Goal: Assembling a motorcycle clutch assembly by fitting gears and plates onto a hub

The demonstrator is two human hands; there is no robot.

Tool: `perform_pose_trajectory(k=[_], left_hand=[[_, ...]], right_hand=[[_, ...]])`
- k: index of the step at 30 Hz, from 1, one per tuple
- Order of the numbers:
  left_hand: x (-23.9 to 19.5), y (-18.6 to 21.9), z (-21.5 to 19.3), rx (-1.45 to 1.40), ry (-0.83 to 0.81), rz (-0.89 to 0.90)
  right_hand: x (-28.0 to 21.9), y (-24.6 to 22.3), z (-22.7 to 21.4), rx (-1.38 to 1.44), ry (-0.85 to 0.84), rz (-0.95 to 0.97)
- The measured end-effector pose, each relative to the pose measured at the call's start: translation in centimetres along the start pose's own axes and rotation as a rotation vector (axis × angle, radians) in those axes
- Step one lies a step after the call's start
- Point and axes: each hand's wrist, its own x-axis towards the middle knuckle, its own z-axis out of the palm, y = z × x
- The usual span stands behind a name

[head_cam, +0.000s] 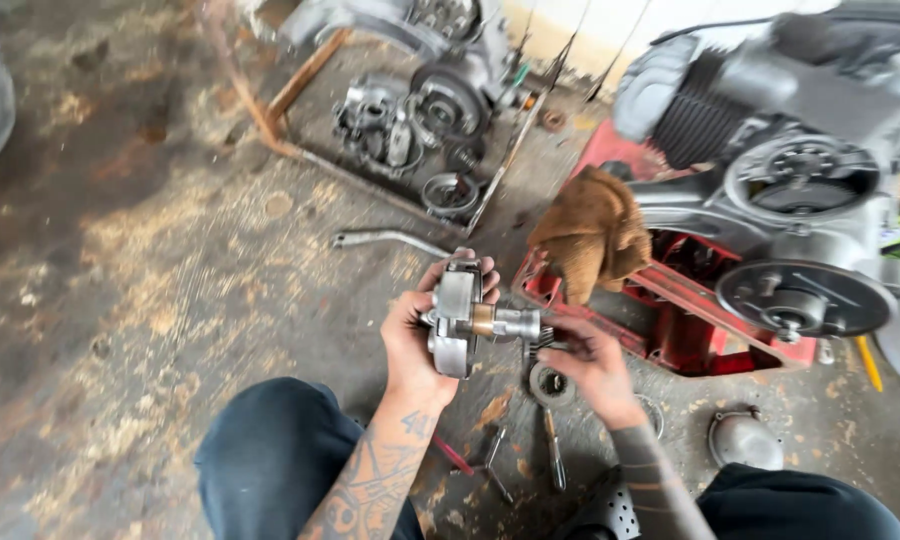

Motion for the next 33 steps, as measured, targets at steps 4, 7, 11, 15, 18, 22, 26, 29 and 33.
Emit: perform_pose_trajectory(k=[4,7,11,15,18,22,26,29,33], left_hand=[[-1.0,-1.4,3.4,0.202,-0.123,0.114],[-1.8,-2.8,4.5,0.226,-0.212,0.153],[-1.9,-3.9,4.8,0.228,-0.268,0.182],[-2.2,-4.1,4.7,0.252,-0.302,0.19],[-1.9,-3.7,4.6,0.231,-0.5,0.173],[-0.9,-4.3,4.0,0.131,-0.49,0.117],[0.2,-5.5,4.2,0.122,-0.482,0.102],[0.7,-6.1,4.9,0.193,-0.487,0.12],[1.7,-7.1,4.8,0.153,-0.545,0.093]], right_hand=[[-1.4,-7.0,-3.4,0.225,0.067,-0.096],[-3.4,-9.5,-5.5,0.387,0.07,-0.113],[-4.9,-6.3,-7.7,0.745,0.131,-0.08],[-6.3,-6.9,-8.2,0.819,0.153,-0.081],[-5.7,-5.3,-10.5,0.822,-0.006,-0.086],[-6.3,-8.3,-9.6,0.725,-0.124,-0.154],[-6.2,-9.0,-9.4,0.708,-0.122,-0.225],[-6.5,-11.4,-8.3,0.612,-0.068,-0.29],[-6.6,-12.2,-7.1,0.607,-0.053,-0.381]])
